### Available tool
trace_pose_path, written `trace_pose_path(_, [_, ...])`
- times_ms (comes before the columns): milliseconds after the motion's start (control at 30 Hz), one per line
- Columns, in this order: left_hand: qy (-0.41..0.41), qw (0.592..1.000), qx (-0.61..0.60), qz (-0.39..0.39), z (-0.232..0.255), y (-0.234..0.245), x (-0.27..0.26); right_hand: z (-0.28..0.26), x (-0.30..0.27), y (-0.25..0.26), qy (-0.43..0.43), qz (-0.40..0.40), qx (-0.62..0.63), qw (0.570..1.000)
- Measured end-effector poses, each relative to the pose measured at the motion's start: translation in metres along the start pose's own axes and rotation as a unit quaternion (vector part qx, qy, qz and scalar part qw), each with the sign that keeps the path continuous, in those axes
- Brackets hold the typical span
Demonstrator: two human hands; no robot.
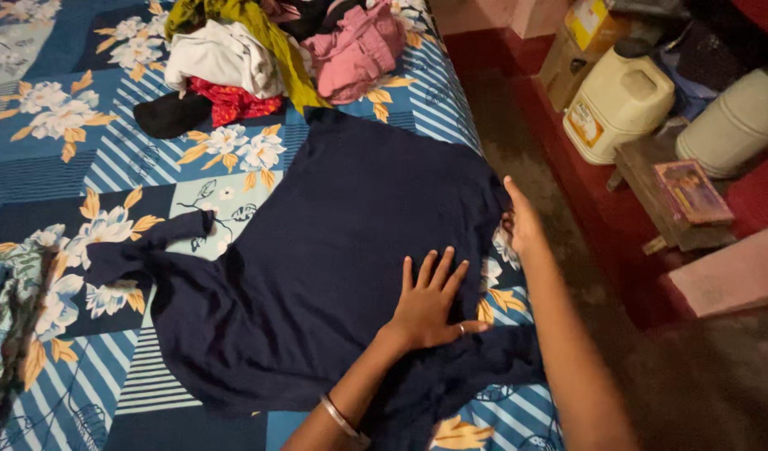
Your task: The person folds a dark blue long-sleeved shirt on a bed, smoothing and aligning the fabric before folding it into a compact rectangle and placing it on a stack. The person then picks up a yellow garment and begins to unfold it.
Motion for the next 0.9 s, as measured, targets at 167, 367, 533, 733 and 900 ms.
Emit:
trace_pose_path(167, [0.042,0.982,0.028,0.181,-0.012,0.014,0.019,-0.067,-0.054,-0.045,0.404,0.054,-0.027,0.913])
trace_pose_path(367, [0.054,0.984,0.079,0.15,-0.019,0.009,0.023,-0.067,-0.185,-0.129,0.532,-0.281,-0.401,0.69])
trace_pose_path(533, [0.052,0.984,0.076,0.151,-0.019,0.01,0.023,-0.08,-0.11,-0.072,0.396,-0.079,-0.12,0.907])
trace_pose_path(733, [0.054,0.987,0.077,0.132,-0.019,0.008,0.024,-0.056,-0.078,-0.01,0.383,0.142,-0.068,0.91])
trace_pose_path(900, [0.036,0.992,0.074,0.097,-0.009,0.008,0.016,-0.048,-0.18,-0.073,0.565,-0.154,-0.399,0.706])
Point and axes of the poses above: each hand's wrist, its own x-axis towards the middle knuckle, its own y-axis out of the back of the hand, z = x × y, the point moved 5 cm from there along x, towards the middle knuckle, and after that the axes turned 8 degrees about z, right-handed, at the moved point
